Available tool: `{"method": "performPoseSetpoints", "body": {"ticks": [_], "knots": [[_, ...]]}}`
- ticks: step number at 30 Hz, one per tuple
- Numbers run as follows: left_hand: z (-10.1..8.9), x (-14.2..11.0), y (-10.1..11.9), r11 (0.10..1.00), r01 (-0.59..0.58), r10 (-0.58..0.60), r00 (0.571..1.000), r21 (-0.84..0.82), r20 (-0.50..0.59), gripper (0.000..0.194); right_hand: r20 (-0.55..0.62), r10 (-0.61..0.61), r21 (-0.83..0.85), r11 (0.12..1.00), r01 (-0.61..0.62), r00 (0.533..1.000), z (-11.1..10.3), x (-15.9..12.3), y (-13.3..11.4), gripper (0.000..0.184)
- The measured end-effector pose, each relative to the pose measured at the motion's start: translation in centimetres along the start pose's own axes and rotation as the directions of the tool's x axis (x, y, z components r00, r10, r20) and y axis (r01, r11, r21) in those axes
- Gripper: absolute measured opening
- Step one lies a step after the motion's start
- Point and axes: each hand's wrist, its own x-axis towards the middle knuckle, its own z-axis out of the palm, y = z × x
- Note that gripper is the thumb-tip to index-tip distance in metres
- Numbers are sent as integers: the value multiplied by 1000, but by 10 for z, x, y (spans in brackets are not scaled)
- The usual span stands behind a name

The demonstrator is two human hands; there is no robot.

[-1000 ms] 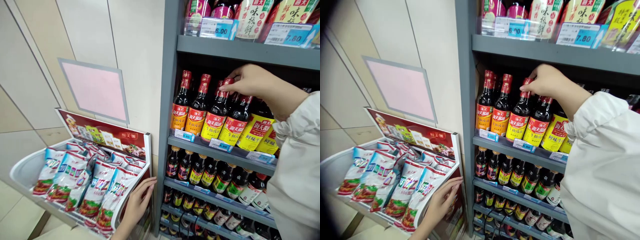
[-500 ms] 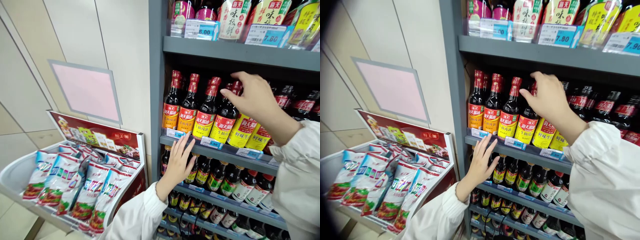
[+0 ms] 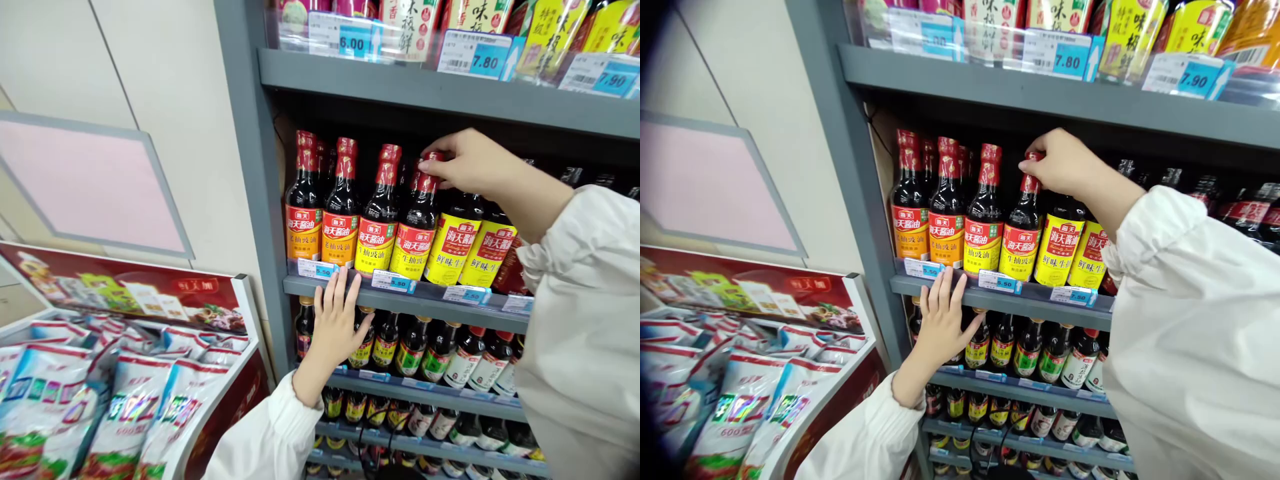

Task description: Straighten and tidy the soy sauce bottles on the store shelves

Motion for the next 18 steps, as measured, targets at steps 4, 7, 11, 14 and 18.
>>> {"method": "performPoseSetpoints", "body": {"ticks": [4,7,11,14,18], "knots": [[2,-1,-1,1000,5,-5,1000,-11,4,88,72,46,-208,978,-30,996,-5,-9,-18,17],[3,-1,-1,1000,10,-10,1000,-9,8,88,140,84,-256,966,-45,987,-11,-10,-27,16],[3,-1,-1,1000,16,-15,1000,-2,13,89,239,124,-244,968,-64,963,-14,-3,-25,19],[3,-1,-1,1000,13,-13,1000,-2,13,88,238,124,-248,967,-63,963,-12,-3,-25,20],[3,-1,-3,1000,-9,9,1000,-2,2,87,96,126,-276,957,-95,987,-9,-14,-35,11]]}}
